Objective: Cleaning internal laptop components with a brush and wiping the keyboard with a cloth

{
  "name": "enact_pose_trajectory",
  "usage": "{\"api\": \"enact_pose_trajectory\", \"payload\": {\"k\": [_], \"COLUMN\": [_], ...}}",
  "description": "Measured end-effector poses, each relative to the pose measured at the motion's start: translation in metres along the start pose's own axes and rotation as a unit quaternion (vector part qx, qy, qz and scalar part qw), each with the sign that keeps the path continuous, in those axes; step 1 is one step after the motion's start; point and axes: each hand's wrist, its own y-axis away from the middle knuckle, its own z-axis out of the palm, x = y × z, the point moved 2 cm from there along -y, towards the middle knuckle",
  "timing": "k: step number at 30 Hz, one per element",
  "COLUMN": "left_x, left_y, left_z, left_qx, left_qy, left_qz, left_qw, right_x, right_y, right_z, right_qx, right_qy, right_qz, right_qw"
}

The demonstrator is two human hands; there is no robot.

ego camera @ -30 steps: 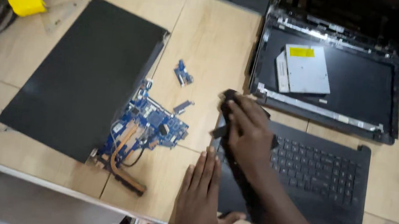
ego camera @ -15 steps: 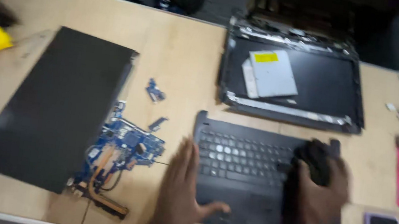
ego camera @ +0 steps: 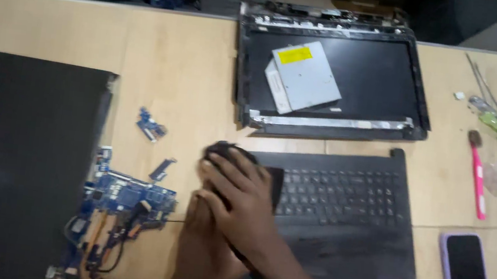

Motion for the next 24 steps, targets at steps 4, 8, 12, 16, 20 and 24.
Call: {"api": "enact_pose_trajectory", "payload": {"k": [4,8,12,16,20,24], "left_x": [0.000,0.000,-0.008,-0.013,0.001,0.000], "left_y": [-0.005,-0.009,-0.007,0.008,-0.006,-0.007], "left_z": [0.005,-0.004,0.003,0.015,0.002,-0.008], "left_qx": [-0.022,-0.053,-0.063,-0.074,-0.028,-0.020], "left_qy": [-0.105,-0.136,-0.165,-0.087,-0.140,-0.118], "left_qz": [-0.049,-0.054,-0.052,-0.041,-0.077,-0.033], "left_qw": [0.993,0.988,0.983,0.993,0.987,0.992], "right_x": [0.046,0.111,0.066,0.032,0.074,0.110], "right_y": [0.016,0.051,0.031,0.008,0.025,0.059], "right_z": [-0.035,-0.117,-0.059,-0.001,-0.090,-0.135], "right_qx": [-0.116,0.022,0.073,-0.105,-0.139,0.066], "right_qy": [-0.006,0.176,0.143,-0.100,-0.015,0.215], "right_qz": [0.064,0.127,0.211,0.044,0.205,0.226], "right_qw": [0.991,0.976,0.964,0.988,0.969,0.948]}}
